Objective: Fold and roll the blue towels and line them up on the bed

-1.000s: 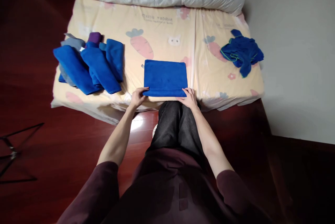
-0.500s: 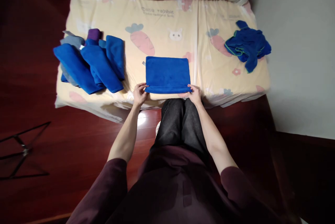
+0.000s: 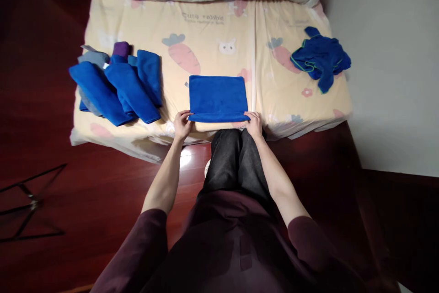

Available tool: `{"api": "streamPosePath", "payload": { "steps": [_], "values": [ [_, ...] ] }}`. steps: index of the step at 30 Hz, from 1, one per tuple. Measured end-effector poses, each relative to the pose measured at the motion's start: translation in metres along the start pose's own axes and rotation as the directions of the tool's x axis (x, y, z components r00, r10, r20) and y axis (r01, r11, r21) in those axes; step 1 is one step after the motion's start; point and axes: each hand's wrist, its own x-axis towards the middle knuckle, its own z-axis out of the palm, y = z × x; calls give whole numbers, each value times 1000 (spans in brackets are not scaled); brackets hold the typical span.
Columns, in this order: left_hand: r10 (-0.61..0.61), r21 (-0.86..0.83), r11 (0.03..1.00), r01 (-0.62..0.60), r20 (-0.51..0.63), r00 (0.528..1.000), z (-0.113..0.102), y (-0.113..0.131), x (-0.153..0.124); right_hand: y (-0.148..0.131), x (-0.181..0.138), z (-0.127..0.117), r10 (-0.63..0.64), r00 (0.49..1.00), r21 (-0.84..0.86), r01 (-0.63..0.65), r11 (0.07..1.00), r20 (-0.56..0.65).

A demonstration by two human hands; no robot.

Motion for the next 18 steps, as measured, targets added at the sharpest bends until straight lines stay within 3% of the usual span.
{"api": "streamPosePath", "payload": {
  "steps": [18],
  "values": [
    [-105,-17,994,104,-37,994,1,7,-1,-1,2,2,124,992,-30,-125,992,-18]
  ]
}}
